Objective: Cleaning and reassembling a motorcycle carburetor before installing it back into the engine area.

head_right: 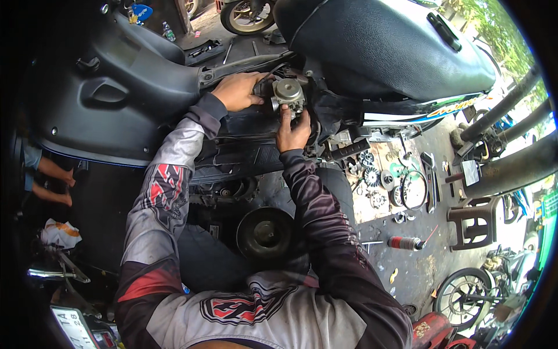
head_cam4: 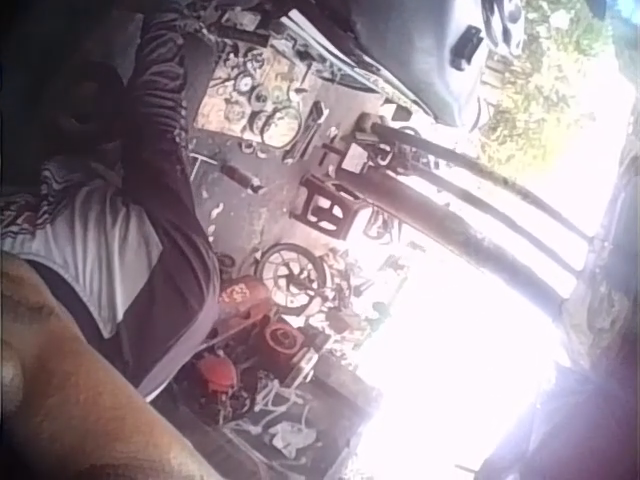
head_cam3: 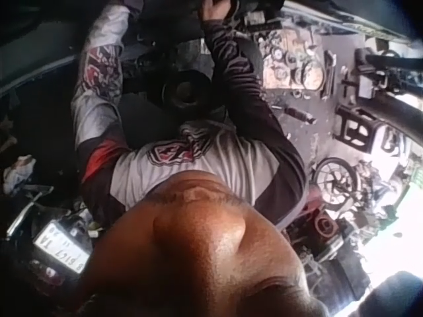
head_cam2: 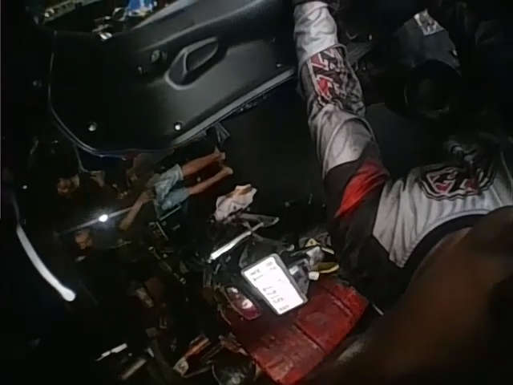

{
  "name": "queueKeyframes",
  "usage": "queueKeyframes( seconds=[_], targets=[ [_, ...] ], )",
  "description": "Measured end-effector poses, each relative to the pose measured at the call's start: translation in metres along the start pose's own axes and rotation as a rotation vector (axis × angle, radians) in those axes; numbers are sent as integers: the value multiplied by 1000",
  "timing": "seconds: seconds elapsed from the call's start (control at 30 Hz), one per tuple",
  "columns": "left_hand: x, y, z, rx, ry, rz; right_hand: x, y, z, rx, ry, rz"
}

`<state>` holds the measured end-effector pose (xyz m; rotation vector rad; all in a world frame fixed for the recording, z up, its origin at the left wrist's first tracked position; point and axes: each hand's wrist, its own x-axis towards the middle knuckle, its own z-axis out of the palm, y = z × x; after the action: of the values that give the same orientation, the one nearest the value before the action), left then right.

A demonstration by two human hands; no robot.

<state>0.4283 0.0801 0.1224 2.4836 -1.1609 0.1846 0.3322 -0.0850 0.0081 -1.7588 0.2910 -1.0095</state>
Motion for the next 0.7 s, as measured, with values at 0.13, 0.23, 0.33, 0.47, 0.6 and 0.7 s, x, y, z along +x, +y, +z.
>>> queueKeyframes(
  seconds=[0.13,0.23,0.33,0.47,0.6,0.7],
  targets=[
    [-3,2,-4,2,-39,-55,2,-13,-4,43,-81,150],
    [0,10,-9,5,-76,-106,6,-15,-6,31,-97,236],
    [9,5,-14,-144,-195,-136,2,-16,-4,65,-7,157],
    [16,-9,-24,-194,-277,-136,4,-18,-8,96,-11,117],
    [22,10,-24,-168,-318,-109,9,-18,-12,176,-14,235],
    [21,9,-15,-85,-273,-124,7,-16,-8,216,12,231]
  ],
)
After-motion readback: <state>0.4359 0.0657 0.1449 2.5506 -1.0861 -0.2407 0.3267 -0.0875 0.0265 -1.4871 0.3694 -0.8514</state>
